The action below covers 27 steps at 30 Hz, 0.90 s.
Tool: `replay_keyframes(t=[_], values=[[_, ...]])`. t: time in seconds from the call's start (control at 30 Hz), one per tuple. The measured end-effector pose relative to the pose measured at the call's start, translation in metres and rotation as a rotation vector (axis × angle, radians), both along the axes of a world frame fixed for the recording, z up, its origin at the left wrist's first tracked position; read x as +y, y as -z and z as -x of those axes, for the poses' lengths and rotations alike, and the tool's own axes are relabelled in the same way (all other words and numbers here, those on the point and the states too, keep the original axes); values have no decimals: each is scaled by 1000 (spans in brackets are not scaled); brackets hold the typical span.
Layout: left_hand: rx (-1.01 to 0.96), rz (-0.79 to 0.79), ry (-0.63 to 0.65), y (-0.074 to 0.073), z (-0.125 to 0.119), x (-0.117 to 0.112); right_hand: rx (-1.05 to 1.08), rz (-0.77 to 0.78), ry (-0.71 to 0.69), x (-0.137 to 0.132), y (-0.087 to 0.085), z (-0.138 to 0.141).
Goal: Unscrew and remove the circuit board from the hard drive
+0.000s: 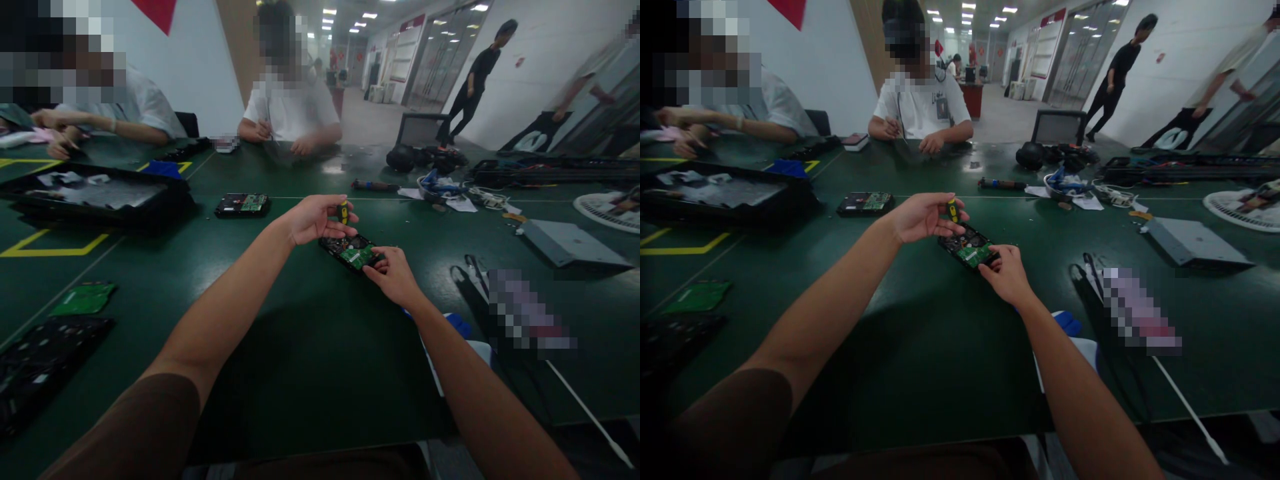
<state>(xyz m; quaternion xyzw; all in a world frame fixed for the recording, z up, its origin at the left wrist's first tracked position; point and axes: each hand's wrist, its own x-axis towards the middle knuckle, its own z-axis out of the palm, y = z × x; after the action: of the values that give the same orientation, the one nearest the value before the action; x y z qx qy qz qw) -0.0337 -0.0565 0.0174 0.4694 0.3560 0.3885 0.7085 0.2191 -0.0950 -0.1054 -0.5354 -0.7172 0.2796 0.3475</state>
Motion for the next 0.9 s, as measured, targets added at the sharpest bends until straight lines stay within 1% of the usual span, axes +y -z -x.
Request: replay_keyframes(t=[0.1,0.2,0.33,0.47,0.63,0.8,0.9], values=[[19,-1,4,1,2,2,-3,-1,5,0,-1,1],[105,-59,-2,-1,4,1,-1,7,1,0,-2,1],[214,-166,-63,-3,1,-1,-3,14,7,-1,-4,2],[252,-250,-124,-2,-7,-2,3,24,10,-2,-6,3],[224,-264,-74,-2,-11,-6,24,28,6,-2,-5,4],[249,-280,-142,-2,-8,-4,17,22,2,-2,-5,3],[231,-257,-94,-1,-6,-3,10,24,8,-2,-7,3]])
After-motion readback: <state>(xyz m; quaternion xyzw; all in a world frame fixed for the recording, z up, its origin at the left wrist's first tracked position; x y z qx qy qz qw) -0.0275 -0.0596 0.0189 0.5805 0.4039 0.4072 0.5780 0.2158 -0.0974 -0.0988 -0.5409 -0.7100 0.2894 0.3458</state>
